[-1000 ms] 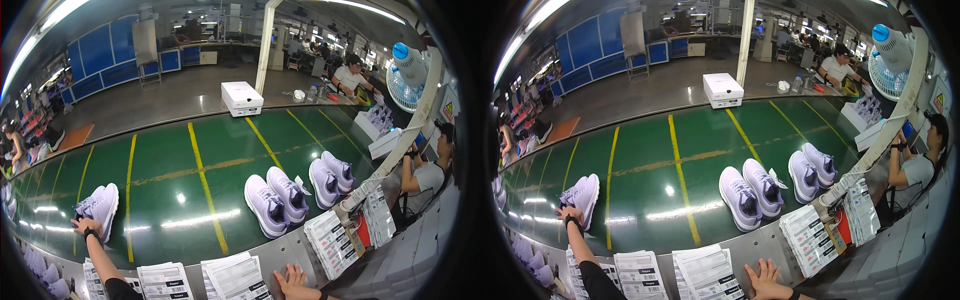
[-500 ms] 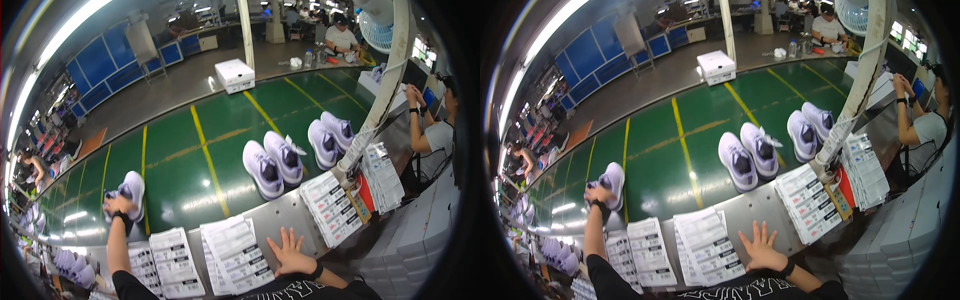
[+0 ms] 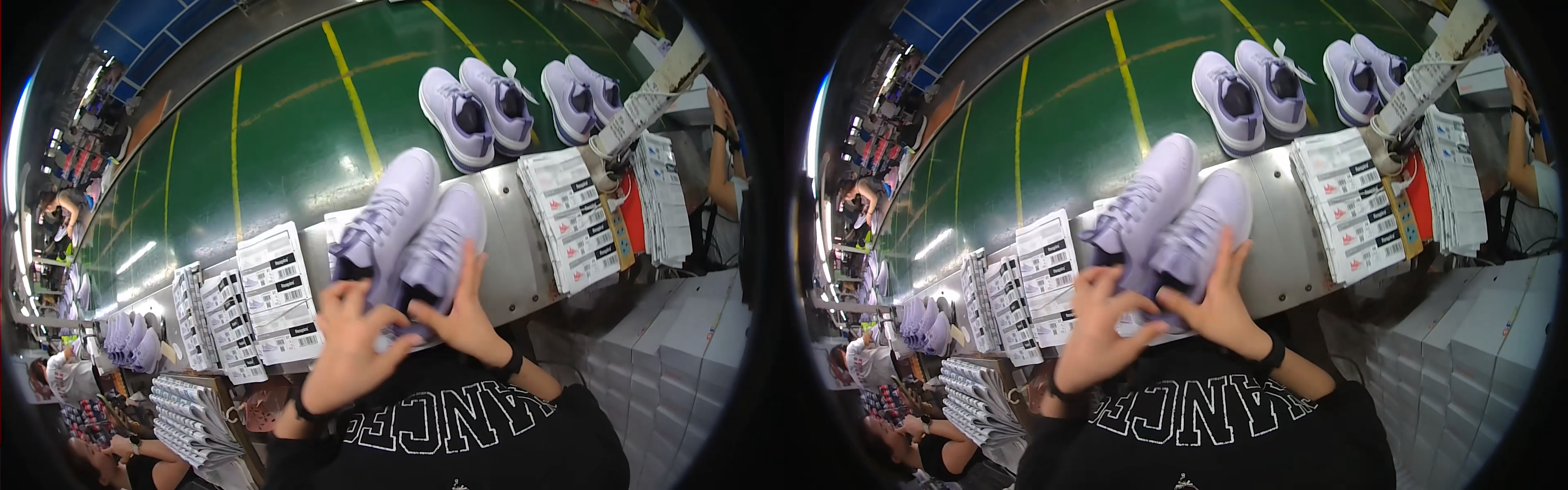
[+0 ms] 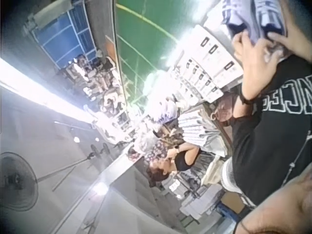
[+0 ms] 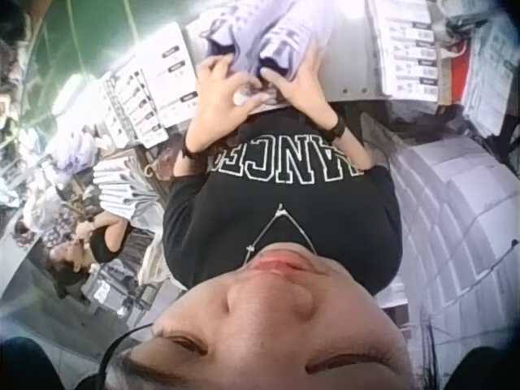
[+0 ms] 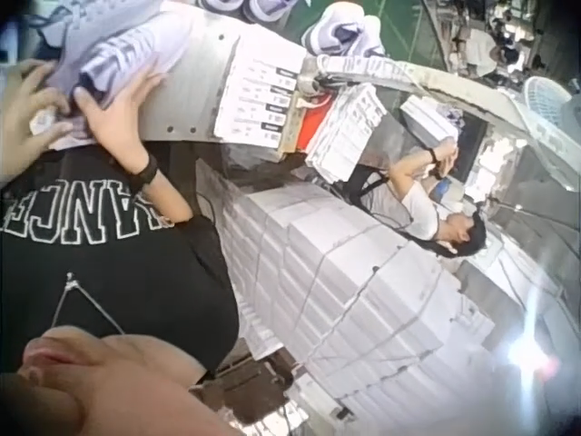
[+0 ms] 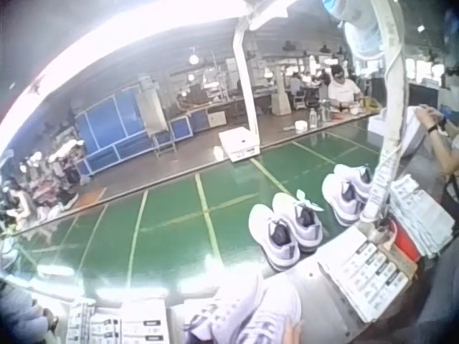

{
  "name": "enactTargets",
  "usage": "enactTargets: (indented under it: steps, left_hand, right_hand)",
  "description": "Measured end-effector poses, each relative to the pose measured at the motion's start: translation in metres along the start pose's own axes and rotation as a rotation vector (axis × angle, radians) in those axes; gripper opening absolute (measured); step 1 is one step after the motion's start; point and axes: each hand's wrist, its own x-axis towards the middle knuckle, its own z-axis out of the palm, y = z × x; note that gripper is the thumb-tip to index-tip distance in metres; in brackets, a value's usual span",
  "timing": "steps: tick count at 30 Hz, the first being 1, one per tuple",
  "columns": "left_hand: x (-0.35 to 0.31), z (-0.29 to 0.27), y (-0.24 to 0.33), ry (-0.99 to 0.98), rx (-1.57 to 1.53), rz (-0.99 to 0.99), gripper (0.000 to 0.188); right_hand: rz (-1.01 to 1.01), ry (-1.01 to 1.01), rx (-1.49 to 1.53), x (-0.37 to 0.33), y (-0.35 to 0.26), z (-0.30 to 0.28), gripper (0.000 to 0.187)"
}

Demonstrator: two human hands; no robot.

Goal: Inspecting shoe quality and matching them with product labels on a conveyor belt.

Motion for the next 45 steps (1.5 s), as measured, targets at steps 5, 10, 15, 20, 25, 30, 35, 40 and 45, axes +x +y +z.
enactTargets:
  steps: [5,10,15,20,25,30,35,40,45]
  left_hand:
    - [-0.021,0.002,0.023,-0.081,-0.332,0.010,0.035]
    - [-0.015,-0.018,0.010,-0.396,-0.745,0.136,0.026]
    - [-0.015,-0.018,-0.003,-0.415,-1.152,0.034,0.018]
    - [-0.016,-0.018,-0.018,-0.522,-1.352,0.004,0.018]
    - [0.004,-0.013,-0.033,-0.976,-0.998,0.348,0.027]
    - [-0.013,0.019,-0.034,-0.914,-0.660,0.234,0.030]
    - [-0.040,0.056,-0.026,-0.537,0.180,0.410,0.032]
    - [-0.023,0.002,-0.041,-0.802,-0.550,0.253,0.033]
    - [-0.004,-0.008,-0.051,0.218,-0.359,-0.118,0.047]
  right_hand:
    - [-0.017,0.015,0.044,0.011,0.023,-0.023,0.096]
    - [-0.084,-0.031,-0.319,0.013,0.001,-0.034,0.093]
    - [-0.109,-0.031,-0.356,0.013,-0.002,-0.035,0.092]
    - [-0.093,0.010,-0.399,0.012,0.000,-0.034,0.092]
    - [-0.106,-0.002,-0.432,0.015,0.000,-0.034,0.092]
    - [-0.099,0.007,-0.424,0.020,0.004,-0.036,0.091]
    - [-0.045,-0.008,-0.338,0.026,0.000,-0.037,0.091]
    - [-0.338,0.150,-0.481,0.023,-0.004,-0.038,0.066]
    - [-0.746,0.232,-0.556,0.026,-0.010,-0.039,0.034]
